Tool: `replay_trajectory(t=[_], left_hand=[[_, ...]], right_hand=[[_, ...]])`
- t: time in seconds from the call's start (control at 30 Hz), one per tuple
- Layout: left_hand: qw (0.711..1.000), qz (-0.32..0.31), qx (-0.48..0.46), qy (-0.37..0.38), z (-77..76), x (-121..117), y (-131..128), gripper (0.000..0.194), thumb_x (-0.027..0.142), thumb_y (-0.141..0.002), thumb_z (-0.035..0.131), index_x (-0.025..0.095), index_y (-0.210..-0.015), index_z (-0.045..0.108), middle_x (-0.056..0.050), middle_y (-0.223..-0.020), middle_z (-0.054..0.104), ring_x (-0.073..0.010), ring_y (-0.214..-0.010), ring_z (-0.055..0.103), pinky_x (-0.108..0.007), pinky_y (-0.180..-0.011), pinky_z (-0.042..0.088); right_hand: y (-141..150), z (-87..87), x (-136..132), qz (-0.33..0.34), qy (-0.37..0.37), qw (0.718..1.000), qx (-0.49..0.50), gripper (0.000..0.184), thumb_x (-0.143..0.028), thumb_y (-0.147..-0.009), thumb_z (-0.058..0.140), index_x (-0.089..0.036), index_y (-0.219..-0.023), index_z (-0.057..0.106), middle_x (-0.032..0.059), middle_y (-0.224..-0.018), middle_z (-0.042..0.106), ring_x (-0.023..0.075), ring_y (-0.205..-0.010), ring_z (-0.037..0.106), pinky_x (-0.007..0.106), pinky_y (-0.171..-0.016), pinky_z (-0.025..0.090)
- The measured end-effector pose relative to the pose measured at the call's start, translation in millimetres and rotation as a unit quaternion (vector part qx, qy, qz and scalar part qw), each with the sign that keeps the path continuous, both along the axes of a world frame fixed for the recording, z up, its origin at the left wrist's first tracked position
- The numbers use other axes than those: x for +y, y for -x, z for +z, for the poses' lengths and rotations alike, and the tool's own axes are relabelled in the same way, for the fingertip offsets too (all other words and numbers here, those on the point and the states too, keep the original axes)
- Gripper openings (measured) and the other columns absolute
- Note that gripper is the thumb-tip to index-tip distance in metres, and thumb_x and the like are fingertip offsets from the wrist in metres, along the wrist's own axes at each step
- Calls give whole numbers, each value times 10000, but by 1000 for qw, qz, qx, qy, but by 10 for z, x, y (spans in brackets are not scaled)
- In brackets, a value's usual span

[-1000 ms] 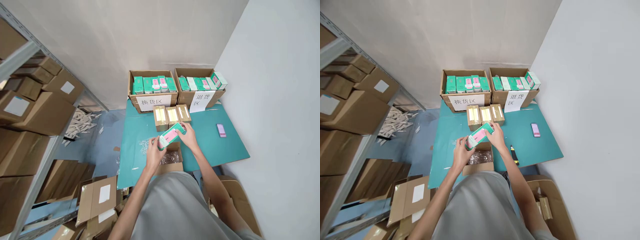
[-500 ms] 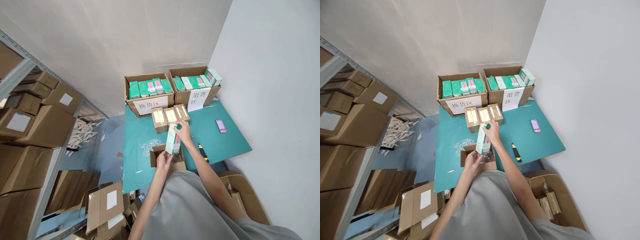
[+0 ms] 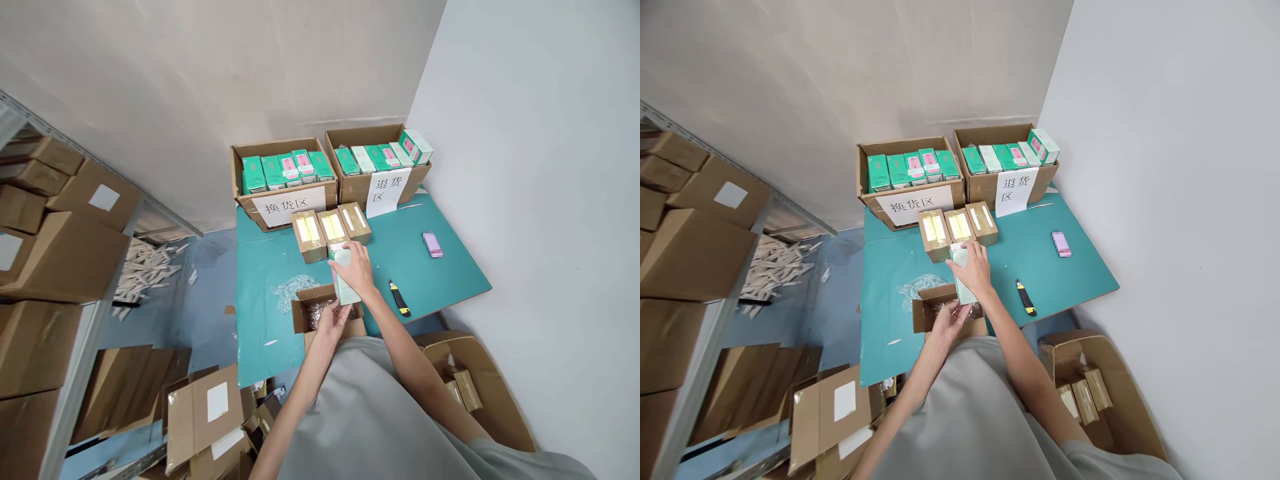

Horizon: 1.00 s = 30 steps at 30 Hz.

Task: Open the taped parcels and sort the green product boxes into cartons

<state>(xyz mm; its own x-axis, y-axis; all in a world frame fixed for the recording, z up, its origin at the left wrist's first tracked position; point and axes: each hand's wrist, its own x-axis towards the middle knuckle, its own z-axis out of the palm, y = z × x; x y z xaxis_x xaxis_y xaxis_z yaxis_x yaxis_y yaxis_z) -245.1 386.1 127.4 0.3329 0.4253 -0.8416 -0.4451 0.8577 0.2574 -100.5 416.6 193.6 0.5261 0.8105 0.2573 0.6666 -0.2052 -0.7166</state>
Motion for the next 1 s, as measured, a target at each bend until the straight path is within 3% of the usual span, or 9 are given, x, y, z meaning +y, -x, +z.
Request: replay_trajectory(t=[0.17, 0.27, 0.37, 0.57, 0.73, 0.87, 0.97, 1.0], left_hand=[[999, 41, 11, -11, 209, -38, 22, 281, 14, -994, 658, 178, -1213, 721, -50, -916, 795, -175, -872, 830, -318, -991, 701], [998, 53, -8, -16, 296, -32, 59, 166, 177, -1046, 685, 158, -1206, 724, -90, -973, 801, -204, -911, 836, -348, -980, 710], [999, 48, -19, -1, 329, -34, 85, 203, 293, -1095, 658, 135, -1205, 724, -123, -1015, 811, -218, -918, 842, -336, -930, 719], [999, 34, -26, -2, 348, -98, 86, 193, 132, -1040, 644, 136, -1208, 740, -128, -973, 824, -228, -926, 851, -361, -975, 714], [1000, 14, -26, -10, 326, -149, 77, 176, 60, -1021, 660, 123, -1160, 748, -143, -1005, 843, -219, -936, 859, -313, -942, 716], [999, -2, -9, -45, 315, -162, 66, 172, 20, -1019, 663, 126, -1107, 766, -128, -1018, 850, -194, -931, 857, -268, -949, 698], [999, -3, -9, -47, 340, -135, 73, 106, 190, -1083, 686, 122, -1096, 767, -149, -1029, 839, -214, -923, 854, -287, -928, 703], [999, -1, -13, -38, 348, -121, 79, 216, 312, -1113, 674, 115, -1112, 764, -173, -1053, 833, -235, -934, 855, -305, -911, 709]], right_hand=[[-245, -46, -32, 6, -63, 996, 61, 292, -265, -931, 630, -230, -1213, 695, 132, -1325, 707, 309, -1256, 681, 427, -1112, 561], [-400, -103, -40, 6, -105, 988, 116, 307, -280, -916, 580, -222, -1197, 687, 134, -1302, 697, 294, -1227, 696, 390, -1032, 594], [-478, -155, -27, 15, -119, 981, 150, 318, -286, -900, 549, -221, -1184, 677, 130, -1271, 690, 280, -1190, 701, 359, -973, 605], [-461, -166, 29, 28, -116, 975, 189, 294, -278, -893, 515, -237, -1133, 680, 111, -1240, 744, 267, -1196, 708, 367, -1019, 606], [-374, -78, 23, 48, -105, 976, 184, 352, -402, -918, 692, -246, -1232, 664, 111, -1358, 778, 288, -1274, 715, 448, -1160, 560], [-342, 1, 12, 40, -91, 981, 167, 440, -467, -871, 808, -262, -1229, 654, 98, -1354, 784, 291, -1230, 734, 435, -1118, 577], [-367, 25, 24, 53, -106, 978, 169, 361, -407, -884, 733, -256, -1204, 665, 90, -1333, 791, 280, -1213, 743, 401, -1067, 590], [-381, 25, 31, 58, -111, 977, 173, 352, -393, -884, 707, -251, -1204, 668, 93, -1336, 789, 278, -1219, 742, 389, -1050, 594]])
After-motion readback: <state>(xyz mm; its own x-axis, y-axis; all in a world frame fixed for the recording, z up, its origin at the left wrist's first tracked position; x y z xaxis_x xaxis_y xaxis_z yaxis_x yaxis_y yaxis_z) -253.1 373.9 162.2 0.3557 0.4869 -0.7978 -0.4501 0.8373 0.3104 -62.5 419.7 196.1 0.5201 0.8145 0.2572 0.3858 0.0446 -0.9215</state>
